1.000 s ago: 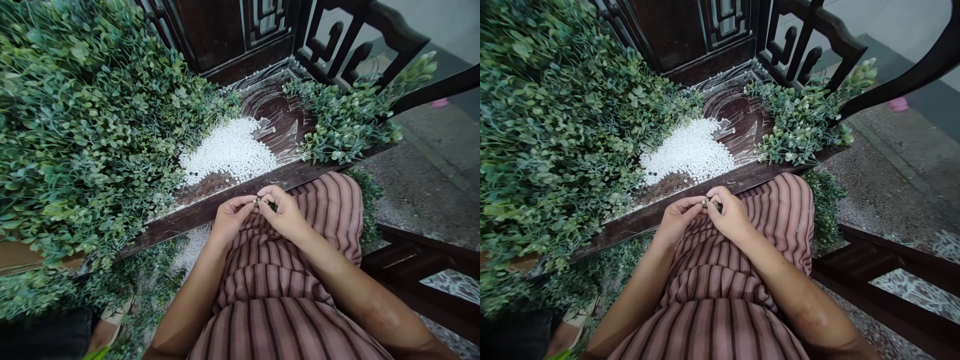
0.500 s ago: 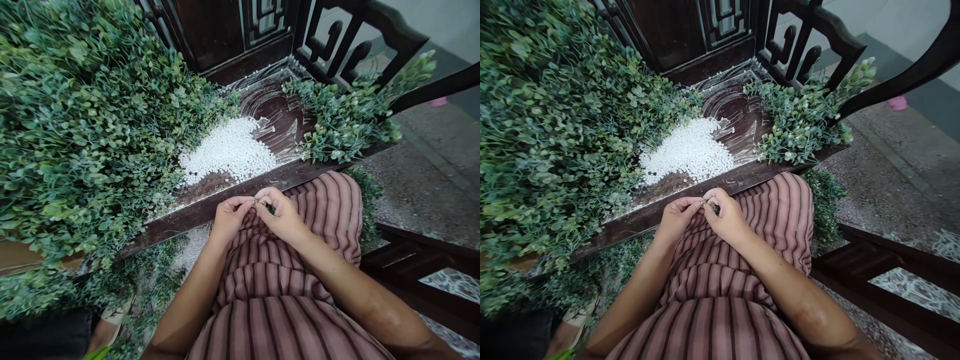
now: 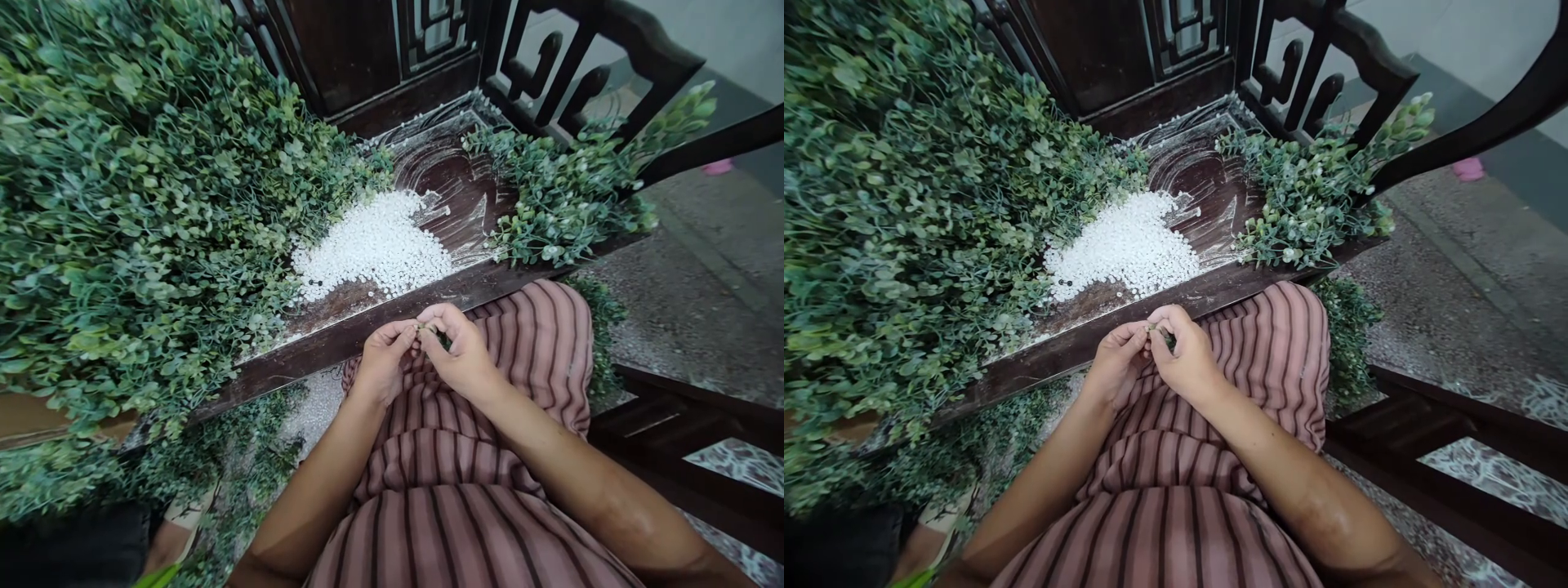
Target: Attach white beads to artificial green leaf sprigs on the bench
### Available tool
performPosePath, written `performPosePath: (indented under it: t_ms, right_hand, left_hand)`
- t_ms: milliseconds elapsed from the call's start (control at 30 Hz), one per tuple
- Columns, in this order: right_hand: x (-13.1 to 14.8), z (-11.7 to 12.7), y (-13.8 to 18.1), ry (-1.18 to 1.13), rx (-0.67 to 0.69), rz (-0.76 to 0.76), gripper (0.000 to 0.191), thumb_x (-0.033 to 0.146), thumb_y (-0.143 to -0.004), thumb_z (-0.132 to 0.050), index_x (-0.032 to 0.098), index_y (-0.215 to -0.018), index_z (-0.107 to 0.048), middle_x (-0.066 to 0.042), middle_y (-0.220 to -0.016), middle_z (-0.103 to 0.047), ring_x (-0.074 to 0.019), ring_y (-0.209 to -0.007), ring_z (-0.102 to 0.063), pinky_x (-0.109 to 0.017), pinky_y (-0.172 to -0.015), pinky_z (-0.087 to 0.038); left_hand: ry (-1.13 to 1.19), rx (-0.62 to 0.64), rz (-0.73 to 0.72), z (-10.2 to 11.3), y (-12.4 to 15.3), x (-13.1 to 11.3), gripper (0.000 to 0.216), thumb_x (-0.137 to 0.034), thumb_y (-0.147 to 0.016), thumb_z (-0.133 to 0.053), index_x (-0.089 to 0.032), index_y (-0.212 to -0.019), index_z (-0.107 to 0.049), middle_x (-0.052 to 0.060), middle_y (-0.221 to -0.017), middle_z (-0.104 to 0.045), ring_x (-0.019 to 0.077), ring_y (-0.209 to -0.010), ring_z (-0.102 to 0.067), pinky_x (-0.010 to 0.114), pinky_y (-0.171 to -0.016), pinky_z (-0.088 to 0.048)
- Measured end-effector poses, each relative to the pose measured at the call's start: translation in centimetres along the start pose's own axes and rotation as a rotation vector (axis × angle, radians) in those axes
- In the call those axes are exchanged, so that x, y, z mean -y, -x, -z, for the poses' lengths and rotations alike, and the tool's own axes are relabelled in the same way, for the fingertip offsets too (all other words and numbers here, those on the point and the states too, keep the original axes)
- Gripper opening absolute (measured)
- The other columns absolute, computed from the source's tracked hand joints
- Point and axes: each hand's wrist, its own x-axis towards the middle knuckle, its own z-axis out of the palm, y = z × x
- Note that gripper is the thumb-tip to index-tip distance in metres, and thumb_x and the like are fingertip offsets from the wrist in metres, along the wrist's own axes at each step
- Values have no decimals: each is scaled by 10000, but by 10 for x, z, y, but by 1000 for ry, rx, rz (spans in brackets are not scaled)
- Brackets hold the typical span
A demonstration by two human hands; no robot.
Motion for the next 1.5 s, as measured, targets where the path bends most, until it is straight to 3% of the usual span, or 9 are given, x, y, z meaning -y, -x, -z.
performPosePath:
  t_ms: [200, 467, 600, 800, 967, 1100, 1267, 1367, 1500]
  right_hand:
    - [1, 2, -1, 17, 4, 8, 127, 225, -783, -496, 198, -900, -456, 56, -600, -496, -101, -547, -507, -239, -577, -410]
    - [13, 20, -20, -341, -150, 43, 188, 338, -781, -558, 206, -869, -457, 48, -576, -480, -127, -628, -533, -288, -671, -450]
    - [15, 24, -21, -413, -205, 70, 217, 355, -770, -591, 215, -875, -463, 53, -564, -467, -138, -656, -544, -314, -723, -465]
    - [20, 38, -9, -363, -26, 112, 173, 352, -817, -562, 188, -765, -575, 15, -614, -535, -117, -580, -514, -265, -584, -447]
    - [14, 58, -9, -134, 8, 41, 377, 364, -779, -591, 169, -474, -486, -2, -543, -506, -121, -571, -492, -256, -562, -402]
    - [-4, 47, -10, 11, -95, -95, 162, 326, -726, -609, 171, -730, -558, 17, -616, -522, -115, -577, -491, -244, -566, -419]
    - [-6, 29, -5, 319, -181, -1, 177, 264, -745, -546, 161, -888, -551, -67, -856, -553, -181, -826, -537, -330, -781, -453]
    - [0, 25, -1, 494, -363, 86, 272, 305, -724, -591, 149, -936, -523, -106, -961, -510, -204, -921, -505, -341, -820, -443]
    - [2, 21, 0, 605, -204, 154, 236, 368, -704, -633, 173, -764, -515, -34, -763, -509, -172, -762, -504, -294, -734, -445]
  left_hand:
    - [-50, 2, -10, -6, 1, -2, 306, -288, -429, -831, -146, -644, -665, -14, -578, -634, 65, -482, -508, 206, -516, -429]
    - [-265, -176, -229, 7, 1, -3, 298, -233, -555, -777, -175, -826, -666, 8, -834, -652, 84, -741, -564, 189, -695, -436]
    - [-213, 83, 84, 1, 4, 9, 461, -415, -513, -786, -170, -876, -640, 19, -834, -631, 102, -715, -567, 226, -668, -453]
    - [-245, 247, 3, -14, 1, 16, 343, -427, -576, -751, -144, -696, -598, -22, -629, -565, 65, -582, -492, 197, -601, -414]
    - [-388, 171, -101, -10, -3, 16, 285, -410, -649, -688, -147, -706, -592, 11, -665, -626, 100, -619, -559, 246, -680, -466]
    - [-592, 196, -234, -8, -4, 18, 268, -360, -701, -625, -157, -876, -630, 49, -815, -687, 141, -697, -614, 296, -745, -493]
    - [-870, 166, -429, 0, -10, 19, 266, -304, -714, -584, -179, -935, -661, 51, -961, -697, 184, -896, -628, 328, -901, -446]
    - [-842, 50, -430, 2, -16, 16, 251, -345, -655, -605, -171, -822, -676, 45, -837, -711, 185, -782, -641, 312, -786, -499]
    - [-748, -13, -360, -2, -17, 10, 265, -332, -511, -680, -168, -718, -664, 32, -731, -705, 175, -684, -634, 268, -649, -517]
